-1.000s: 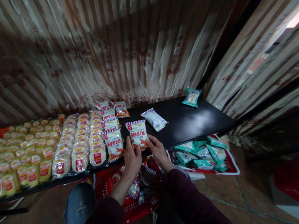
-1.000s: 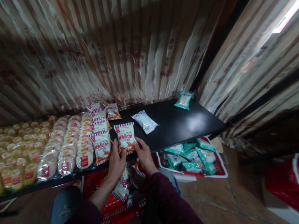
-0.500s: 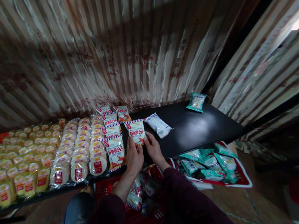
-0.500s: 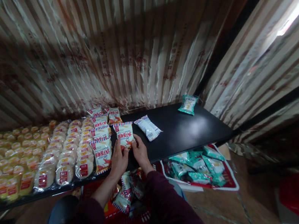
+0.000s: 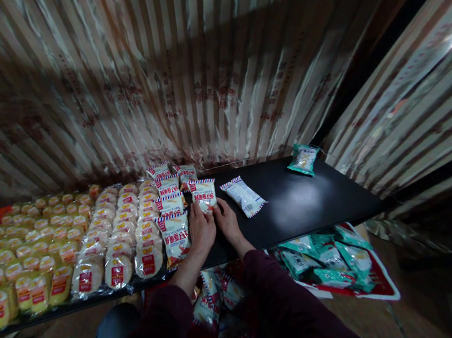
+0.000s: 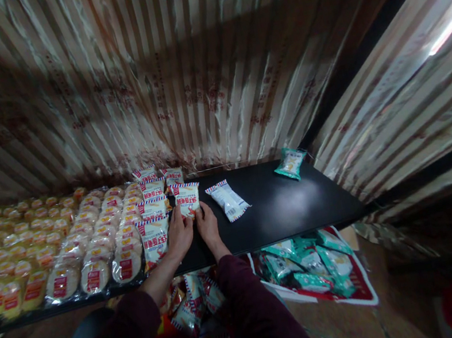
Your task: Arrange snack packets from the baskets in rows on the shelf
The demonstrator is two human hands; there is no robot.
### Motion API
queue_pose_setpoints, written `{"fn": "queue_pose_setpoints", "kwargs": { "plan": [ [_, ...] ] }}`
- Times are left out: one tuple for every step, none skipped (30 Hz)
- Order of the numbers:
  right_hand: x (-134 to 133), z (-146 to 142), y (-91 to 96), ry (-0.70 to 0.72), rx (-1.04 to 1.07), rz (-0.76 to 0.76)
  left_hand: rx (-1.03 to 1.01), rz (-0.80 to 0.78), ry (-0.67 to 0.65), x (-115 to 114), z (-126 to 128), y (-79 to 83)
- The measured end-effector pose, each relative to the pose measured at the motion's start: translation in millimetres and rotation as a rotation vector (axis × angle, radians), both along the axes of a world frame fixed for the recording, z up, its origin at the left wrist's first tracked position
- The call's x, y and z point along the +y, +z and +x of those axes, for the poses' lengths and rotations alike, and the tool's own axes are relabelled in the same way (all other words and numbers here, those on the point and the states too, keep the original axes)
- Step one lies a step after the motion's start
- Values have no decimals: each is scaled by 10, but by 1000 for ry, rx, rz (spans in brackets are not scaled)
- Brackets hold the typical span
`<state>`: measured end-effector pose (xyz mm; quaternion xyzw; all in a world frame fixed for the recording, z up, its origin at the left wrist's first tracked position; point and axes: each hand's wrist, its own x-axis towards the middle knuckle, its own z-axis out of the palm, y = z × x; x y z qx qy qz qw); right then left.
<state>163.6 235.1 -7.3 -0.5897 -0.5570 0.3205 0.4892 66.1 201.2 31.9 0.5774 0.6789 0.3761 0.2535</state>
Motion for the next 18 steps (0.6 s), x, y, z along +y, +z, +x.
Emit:
{"fn": "queue_pose_setpoints", "kwargs": {
  "plan": [
    [28, -8, -5, -4, -26, -4, 18, -2, 10, 26, 2, 6],
    [56, -16, -10, -7, -48, -7, 31, -3, 21, 51, 5, 11],
    [83, -22, -15, -7, -66, -8, 39, -6, 31, 75, 8, 17],
    [110, -28, -18, -6, -80, -7, 42, -12, 40, 97, 12, 23],
    [136, -33, -20, -4, -92, -5, 43, -19, 48, 116, 14, 29],
    [160, -38, -21, -3, -100, -2, 43, -26, 55, 134, 16, 35],
    [183, -42, -22, -1, -106, 1, 43, -33, 60, 149, 16, 40],
    [204, -47, -22, 1, -108, 5, 44, -37, 64, 162, 16, 43],
    [223, -53, -22, 3, -106, 10, 44, -40, 67, 175, 15, 44],
    [240, -59, -21, 6, -103, 16, 44, -44, 69, 187, 13, 43],
    [255, -66, -19, 8, -99, 22, 44, -49, 70, 199, 13, 40],
    [269, -74, -18, 9, -95, 26, 44, -53, 71, 212, 12, 35],
    [282, -82, -17, 9, -90, 25, 44, -55, 72, 226, 13, 29],
    [296, -90, -17, 7, -87, 21, 45, -54, 73, 240, 15, 22],
    [310, -98, -20, 5, -87, 14, 43, -51, 72, 254, 16, 16],
    [325, -106, -25, 4, -87, 9, 40, -48, 72, 268, 18, 11],
    [342, -112, -32, 3, -87, 7, 37, -48, 72, 282, 19, 6],
    [360, -119, -43, 2, -87, 9, 37, -51, 72, 294, 19, 4]
  ]
}}
